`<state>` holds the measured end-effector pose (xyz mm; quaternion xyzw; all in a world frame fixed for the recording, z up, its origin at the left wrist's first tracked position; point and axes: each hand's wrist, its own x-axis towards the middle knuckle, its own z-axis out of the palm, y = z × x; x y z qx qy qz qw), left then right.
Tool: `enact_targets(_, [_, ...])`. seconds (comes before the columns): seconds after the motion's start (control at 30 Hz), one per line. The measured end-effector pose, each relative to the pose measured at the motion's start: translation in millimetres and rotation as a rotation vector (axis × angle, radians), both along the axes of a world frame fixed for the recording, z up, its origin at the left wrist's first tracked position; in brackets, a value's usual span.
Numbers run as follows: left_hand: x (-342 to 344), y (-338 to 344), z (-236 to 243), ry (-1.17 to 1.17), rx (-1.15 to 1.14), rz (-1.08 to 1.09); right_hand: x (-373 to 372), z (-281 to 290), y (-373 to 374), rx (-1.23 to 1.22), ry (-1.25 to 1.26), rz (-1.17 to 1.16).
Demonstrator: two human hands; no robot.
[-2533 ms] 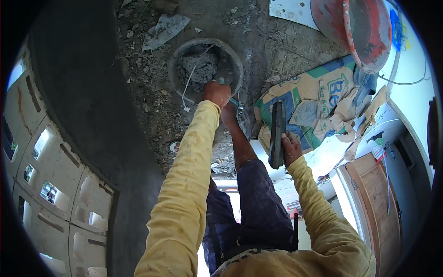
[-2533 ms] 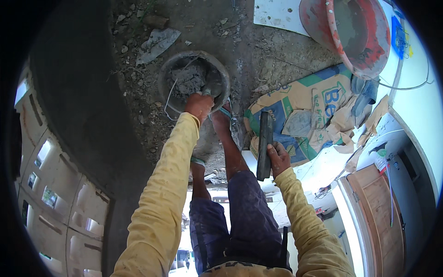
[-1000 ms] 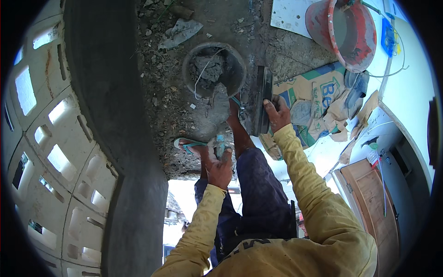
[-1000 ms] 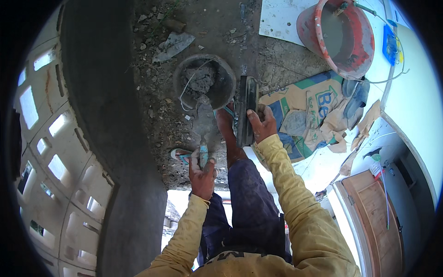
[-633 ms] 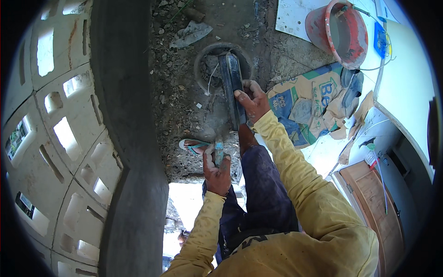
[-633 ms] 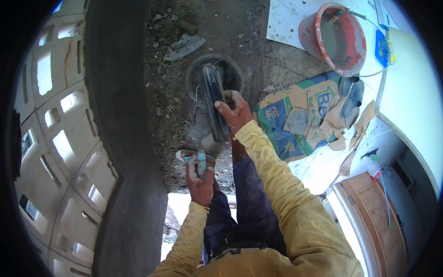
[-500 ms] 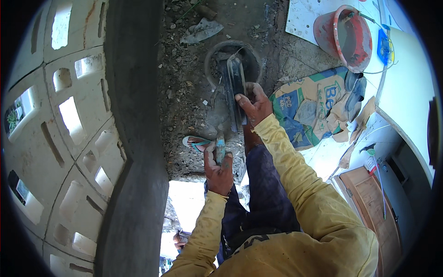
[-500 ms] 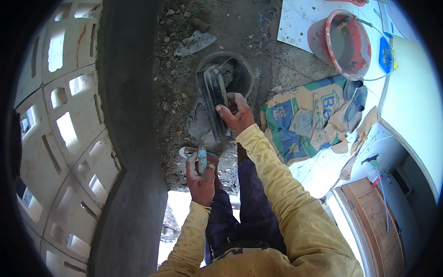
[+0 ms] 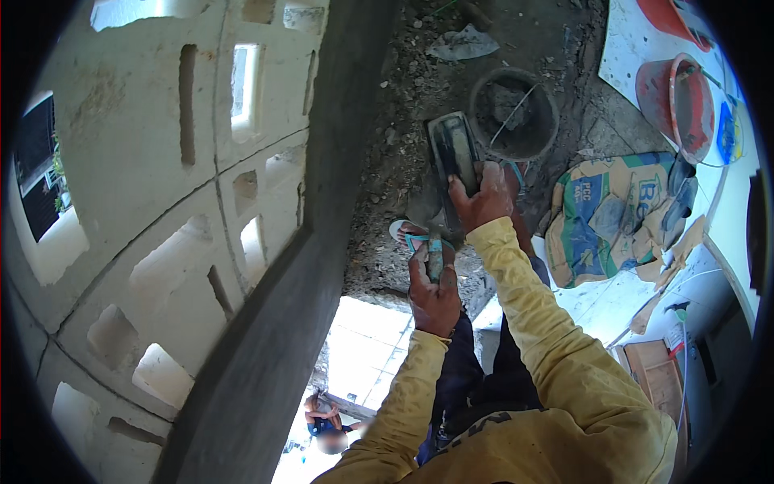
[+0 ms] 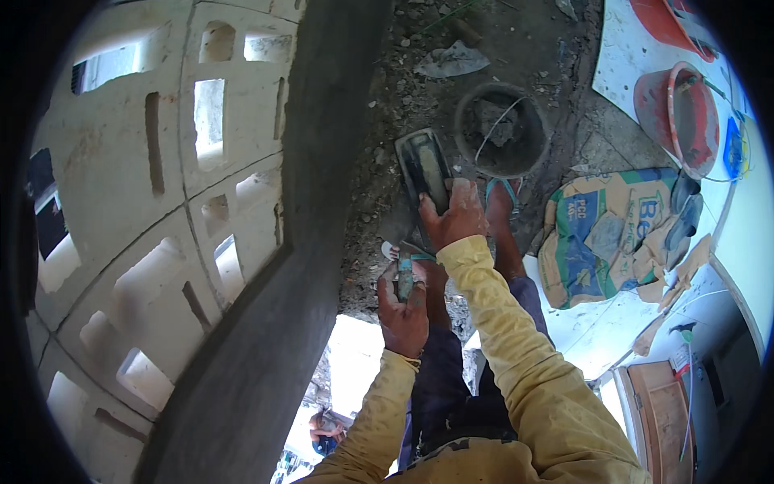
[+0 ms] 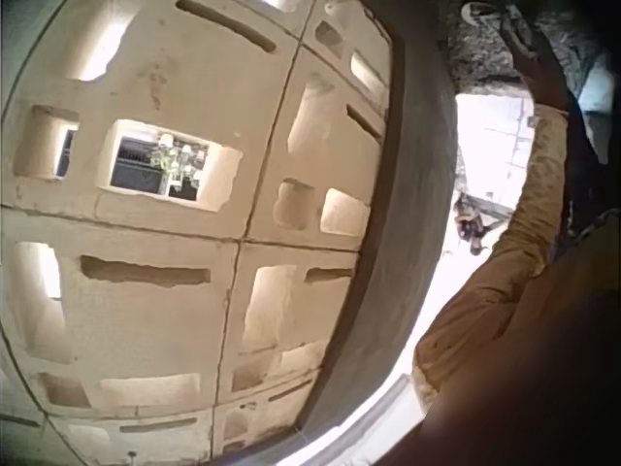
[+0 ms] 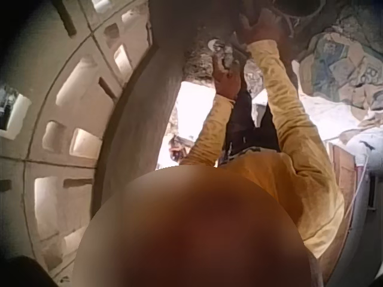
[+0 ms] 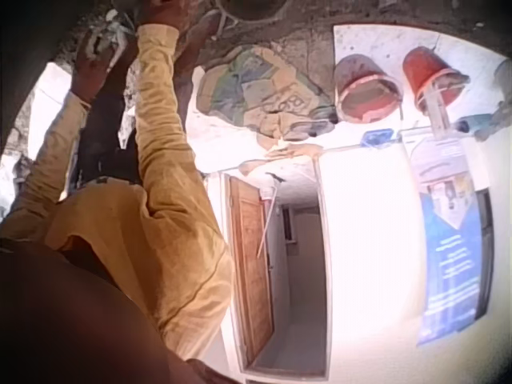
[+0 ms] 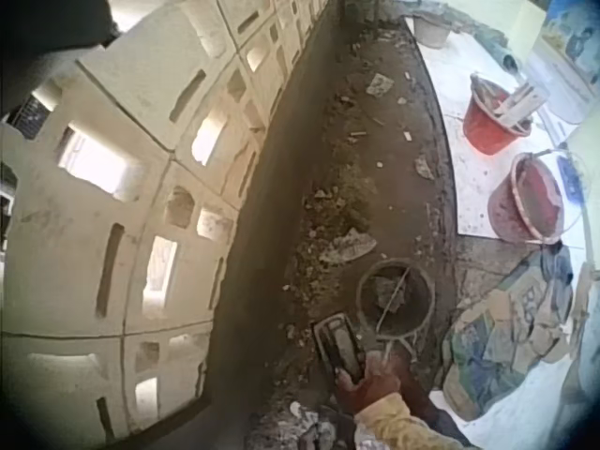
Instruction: Applying and smoothing plaster to a wall with decorative block inserts using a trowel and smoothing tool.
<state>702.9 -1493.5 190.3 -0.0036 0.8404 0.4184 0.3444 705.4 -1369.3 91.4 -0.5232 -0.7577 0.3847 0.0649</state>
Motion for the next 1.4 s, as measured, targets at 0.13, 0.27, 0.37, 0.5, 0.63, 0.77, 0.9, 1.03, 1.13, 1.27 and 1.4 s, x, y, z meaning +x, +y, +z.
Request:
enact_targets(0.13, [4, -65, -4, 0.058, -0.113, -0.003, -18, -29, -30, -0.137, -0.016, -0.071])
enact_targets(0.27, [18, -142, -2, -0.112, -0.197, 0.216, -44, -60, -59, -0.656, 0.476, -0.257])
enact_targets(0.37, [36, -194, 6, -0.166, -0.282, 0.320, -70, -69, -93, -0.842, 0.767, -0.298])
enact_targets(0.5, [63, -246, 16, -0.257, -0.392, 0.445, -107, -72, -127, -0.883, 0.871, -0.367])
enact_targets(0.63, [82, -276, 19, -0.322, -0.427, 0.496, -128, -73, -141, -0.900, 0.886, -0.410])
enact_targets(0.77, [90, -283, 15, -0.344, -0.458, 0.473, -133, -71, -149, -0.876, 0.878, -0.405])
enact_targets(0.9, [95, -280, 12, -0.365, -0.421, 0.501, -137, -70, -151, -0.830, 0.877, -0.394])
enact_targets(1.03, [100, -280, 11, -0.399, -0.385, 0.508, -143, -76, -147, -0.783, 0.843, -0.390])
enact_targets(1.13, [103, -282, 8, -0.413, -0.365, 0.474, -141, -83, -144, -0.731, 0.699, -0.372])
enact_targets(1.27, [103, -281, 7, -0.446, -0.357, 0.496, -136, -88, -139, -0.842, 0.450, -0.459])
enact_targets(1.4, [99, -281, 8, -0.432, -0.338, 0.517, -135, -76, -136, -0.750, 0.751, -0.539])
